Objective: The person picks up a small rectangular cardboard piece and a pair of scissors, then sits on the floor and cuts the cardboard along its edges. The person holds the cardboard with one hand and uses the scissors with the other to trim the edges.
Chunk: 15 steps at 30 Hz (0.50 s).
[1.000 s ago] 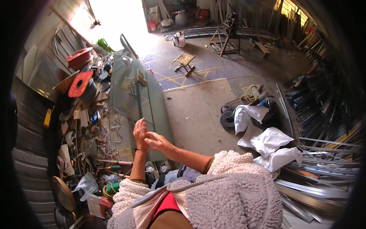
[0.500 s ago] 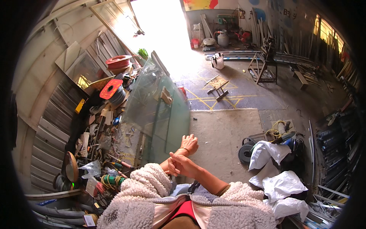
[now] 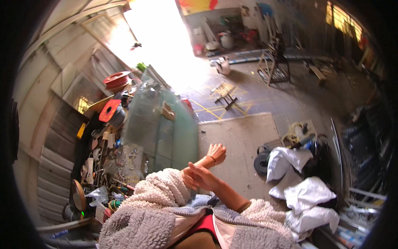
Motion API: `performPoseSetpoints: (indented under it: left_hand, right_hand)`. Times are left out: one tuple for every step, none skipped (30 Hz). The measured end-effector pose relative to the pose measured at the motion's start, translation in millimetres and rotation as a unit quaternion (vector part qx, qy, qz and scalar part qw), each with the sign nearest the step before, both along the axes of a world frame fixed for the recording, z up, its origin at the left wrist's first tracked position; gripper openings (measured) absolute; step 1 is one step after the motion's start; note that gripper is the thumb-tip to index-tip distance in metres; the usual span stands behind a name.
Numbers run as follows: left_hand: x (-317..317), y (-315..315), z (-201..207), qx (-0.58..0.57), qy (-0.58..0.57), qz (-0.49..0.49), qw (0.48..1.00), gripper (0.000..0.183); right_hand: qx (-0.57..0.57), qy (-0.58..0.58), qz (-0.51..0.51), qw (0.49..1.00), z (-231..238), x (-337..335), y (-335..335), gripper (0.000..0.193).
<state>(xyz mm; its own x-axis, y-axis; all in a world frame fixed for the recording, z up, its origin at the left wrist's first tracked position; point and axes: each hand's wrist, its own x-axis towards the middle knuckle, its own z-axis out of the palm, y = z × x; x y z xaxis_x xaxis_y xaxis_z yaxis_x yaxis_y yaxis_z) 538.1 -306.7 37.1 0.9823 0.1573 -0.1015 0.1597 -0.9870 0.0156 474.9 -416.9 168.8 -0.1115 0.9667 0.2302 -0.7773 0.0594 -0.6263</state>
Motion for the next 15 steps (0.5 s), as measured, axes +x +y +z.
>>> performPoseSetpoints:
  left_hand:
    - [4.3, 0.2, -0.6, -0.017, -0.011, -0.009, 1.000, 0.027]
    - [8.5, 1.5, -1.3, -0.031, -0.015, -0.024, 0.999, 0.027]
    - [12.1, 3.9, -2.7, -0.030, -0.014, -0.029, 0.999, 0.027]
    - [17.5, 9.4, -3.9, -0.042, 0.003, -0.031, 0.999, 0.027]
    - [22.3, 15.0, -5.2, -0.050, 0.014, -0.025, 0.998, 0.028]
    - [27.8, 20.8, -6.9, -0.058, 0.029, -0.015, 0.998, 0.028]
    - [35.1, 25.8, -8.2, -0.045, 0.041, -0.017, 0.998, 0.030]
    - [40.3, 32.2, -9.6, -0.044, 0.025, -0.027, 0.998, 0.031]
    - [46.7, 38.4, -10.5, -0.048, 0.027, -0.029, 0.998, 0.032]
    - [53.4, 45.2, -11.4, -0.051, 0.035, -0.030, 0.998, 0.034]
    - [60.3, 53.1, -12.1, -0.058, 0.037, -0.022, 0.997, 0.033]
    - [65.7, 62.3, -13.0, -0.067, 0.047, -0.010, 0.997, 0.032]
    - [69.9, 74.0, -13.9, -0.067, 0.041, -0.016, 0.997, 0.035]
    - [74.2, 87.7, -13.8, -0.066, 0.033, -0.020, 0.997, 0.037]
    - [77.0, 101.2, -14.6, -0.077, 0.034, -0.014, 0.996, 0.037]
  right_hand:
    - [-0.007, -0.004, -0.013, 1.000, -0.9, 5.8, 0.7, 0.064]
    - [-0.034, -0.027, -0.015, 0.999, -1.9, 15.3, -1.3, 0.064]
    - [-0.082, 0.008, -0.082, 0.993, -3.1, 21.0, -2.6, 0.062]
    - [-0.014, -0.028, -0.161, 0.986, -3.9, 34.9, -3.5, 0.058]
    - [-0.058, -0.023, -0.160, 0.985, -4.3, 43.8, -2.2, 0.057]
    - [-0.037, 0.009, -0.177, 0.984, -4.7, 45.5, 3.1, 0.057]
    - [-0.094, 0.019, -0.164, 0.982, -4.6, 51.1, 7.2, 0.057]
    - [-0.111, -0.007, -0.089, 0.990, -4.2, 47.8, 20.5, 0.058]
    - [-0.068, -0.011, -0.075, 0.995, -3.2, 46.6, 34.9, 0.060]
    - [-0.013, -0.030, -0.055, 0.998, -3.2, 48.6, 48.7, 0.061]
    - [-0.020, -0.025, -0.030, 0.999, -3.8, 50.3, 61.7, 0.063]
    - [-0.034, -0.016, -0.014, 0.999, -5.3, 52.2, 72.8, 0.065]
    - [-0.019, -0.037, -0.020, 0.999, -7.5, 59.0, 81.4, 0.066]
    - [-0.018, -0.083, -0.051, 0.995, -9.8, 71.8, 88.7, 0.068]
    - [-0.058, -0.109, -0.104, 0.987, -12.7, 85.9, 92.2, 0.069]
